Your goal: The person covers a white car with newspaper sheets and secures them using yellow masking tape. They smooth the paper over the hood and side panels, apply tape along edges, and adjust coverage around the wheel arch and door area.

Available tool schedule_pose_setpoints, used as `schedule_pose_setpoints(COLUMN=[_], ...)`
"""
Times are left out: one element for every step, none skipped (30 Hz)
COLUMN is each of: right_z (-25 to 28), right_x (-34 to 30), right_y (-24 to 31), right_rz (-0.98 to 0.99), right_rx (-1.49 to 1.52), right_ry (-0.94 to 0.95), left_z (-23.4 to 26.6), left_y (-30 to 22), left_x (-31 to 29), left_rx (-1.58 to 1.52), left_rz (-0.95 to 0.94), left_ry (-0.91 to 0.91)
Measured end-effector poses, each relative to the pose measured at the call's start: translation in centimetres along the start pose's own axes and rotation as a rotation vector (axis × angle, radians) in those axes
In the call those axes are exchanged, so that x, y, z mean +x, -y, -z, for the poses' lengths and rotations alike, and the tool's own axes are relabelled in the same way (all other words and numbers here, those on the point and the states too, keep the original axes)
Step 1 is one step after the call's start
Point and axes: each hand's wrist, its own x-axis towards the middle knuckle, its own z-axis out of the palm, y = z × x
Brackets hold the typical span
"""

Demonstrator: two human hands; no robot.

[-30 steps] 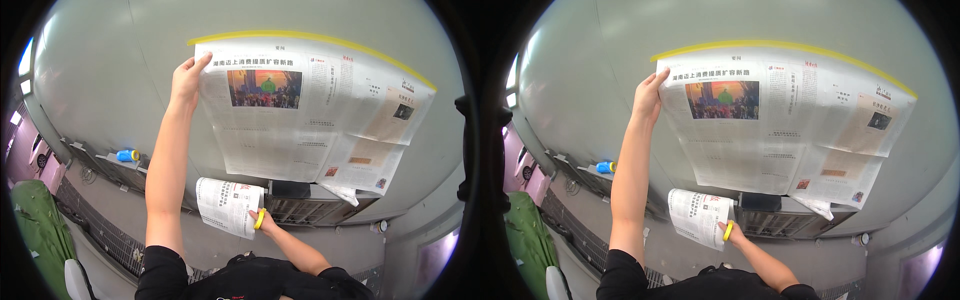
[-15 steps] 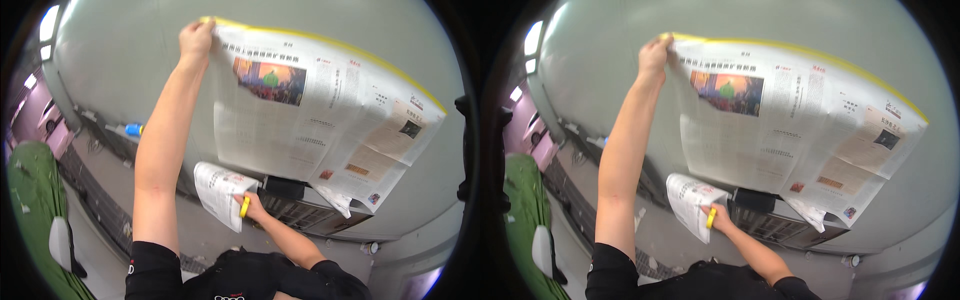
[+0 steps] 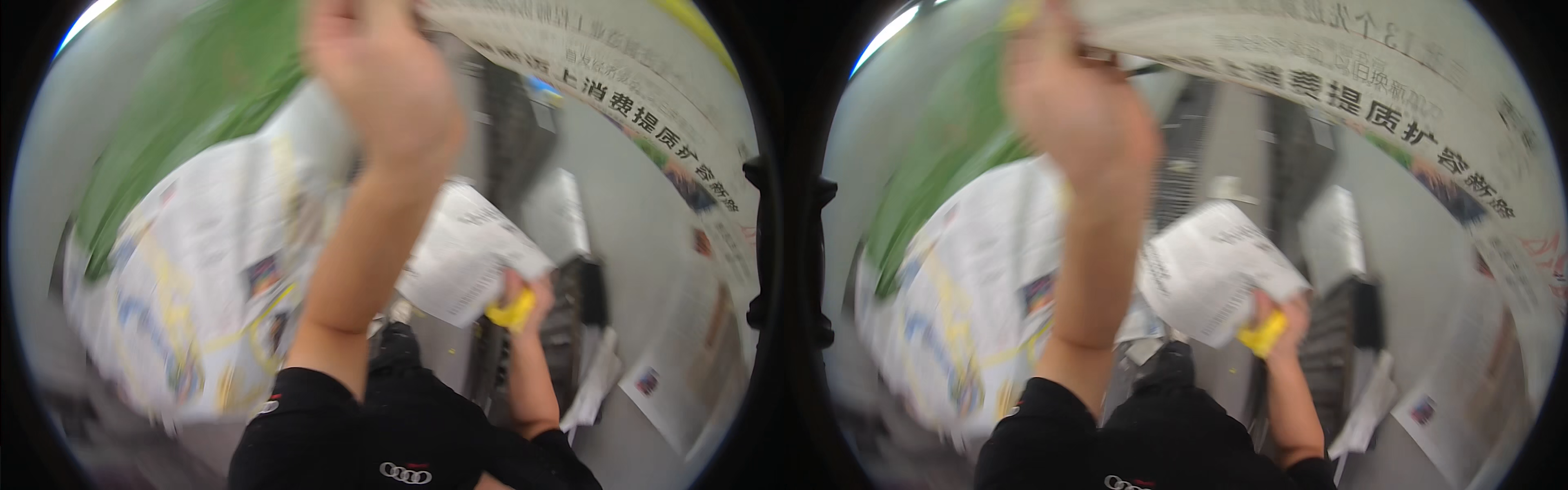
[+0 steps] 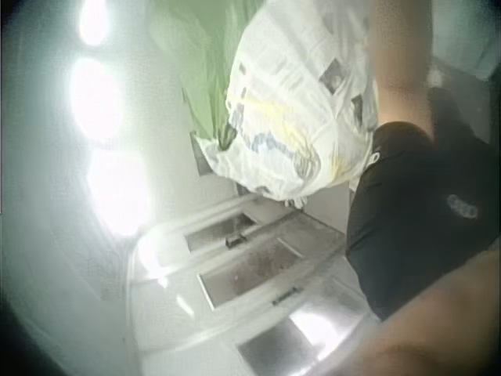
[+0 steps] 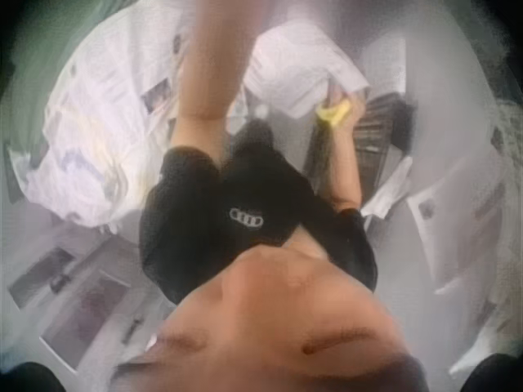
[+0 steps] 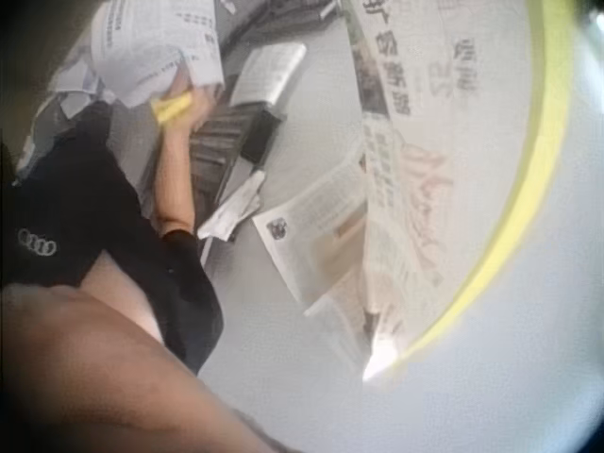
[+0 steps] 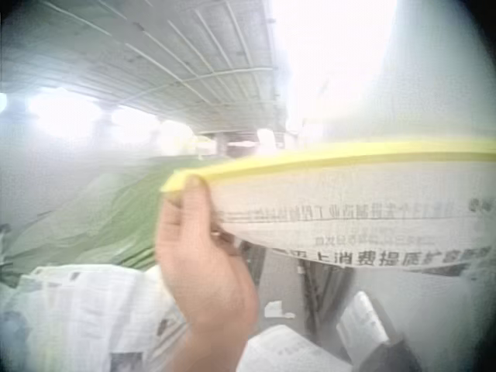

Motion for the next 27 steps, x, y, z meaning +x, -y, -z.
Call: schedule_pose_setpoints(right_z=[-0.1,0.0,0.3,0.3,-0.2,-0.5,-0.5,-0.9,-1.9,-2.1,-2.6,-3.3,-4.1,-5.3,-6.7,-8.0,-8.2,-8.2,-8.7,-8.8,-8.3,-8.3,-6.8,-7.4,-8.2,-8.9,-10.0], right_x=[-1.1,-2.5,-4.2,-5.4,-6.7,-8.5,-10.4,-12.4,-16.3,-18.6,-21.7,-23.9,-27.7,-31.1,-34.5,-37.7,-40.1,-42.3,-45.1,-47.0,-49.3,-52.5,-54.9,-57.5,-60.3,-63.2,-65.9], right_y=[2.3,4.8,7.4,9.9,12.4,15.2,17.9,20.7,23.9,26.8,30.1,32.3,35.1,38.1,40.7,43.4,45.4,47.5,49.8,51.8,53.8,56.0,57.0,59.2,61.2,63.2,65.0], right_rz=[0.032,-0.117,-0.312,-0.299,-0.401,-0.311,-0.306,-0.249,-0.242,-0.2,-0.197,-0.197,-0.26,-0.253,-0.255,-0.249,-0.259,-0.274,-0.333,-0.377,-0.378,-0.331,-0.418,-0.512,-0.588,-0.59,-0.614], right_rx=[-0.017,0.084,0.132,0.265,0.359,0.579,0.768,0.785,0.825,0.838,0.891,0.952,1.008,1.194,1.164,1.165,1.12,1.166,1.21,1.213,1.178,1.2,1.131,1.135,1.18,1.128,1.067], right_ry=[-0.007,0.018,0.071,0.063,0.022,0.066,0.083,0.099,0.089,0.1,0.136,0.169,0.146,0.272,0.331,0.379,0.333,0.441,0.436,0.549,0.704,0.775,0.96,1.089,1.229,1.325,1.422], left_z=[1.7,4.0,6.1,9.2,12.9,16.4,19.9,23.3,27.0,30.2,33.5,35.7,38.2,39.6,40.2,39.8,38.7,36.4,33.3,29.8,25.9,22.2,18.9,17.4,16.9,16.8,17.5], left_y=[-3.2,-6.8,-10.7,-15.6,-21.0,-26.8,-32.7,-38.9,-46.5,-53.6,-61.7,-68.4,-76.4,-84.5,-91.3,-97.6,-101.7,-106.3,-109.6,-112.1,-114.4,-116.5,-117.5,-118.6,-119.5,-120.7,-121.7], left_x=[0.2,0.7,0.5,0.6,0.7,0.1,-1.2,-3.0,-5.2,-7.8,-11.0,-14.8,-19.0,-23.6,-28.2,-32.6,-37.4,-41.4,-45.1,-48.1,-50.9,-53.1,-55.5,-56.7,-57.6,-58.4,-59.2], left_rx=[0.027,0.137,0.113,0.144,0.198,0.25,0.295,0.363,0.479,0.574,0.637,0.742,0.668,0.836,0.983,1.104,1.167,1.281,1.468,1.649,1.766,1.768,1.911,2.08,2.248,2.357,2.325], left_rz=[0.077,0.138,0.108,0.114,-0.03,-0.108,-0.167,-0.294,-0.392,-0.511,-0.545,-0.655,-0.723,-0.781,-0.892,-0.978,-1.06,-1.133,-1.209,-1.315,-1.407,-1.437,-1.437,-1.504,-1.519,-1.487,-1.458], left_ry=[-0.072,-0.113,-0.258,-0.371,-0.43,-0.518,-0.616,-0.639,-0.635,-0.676,-0.762,-0.846,-1.031,-1.072,-1.139,-1.215,-1.295,-1.305,-1.346,-1.319,-1.343,-1.382,-1.307,-1.333,-1.174,-1.176,-1.27])
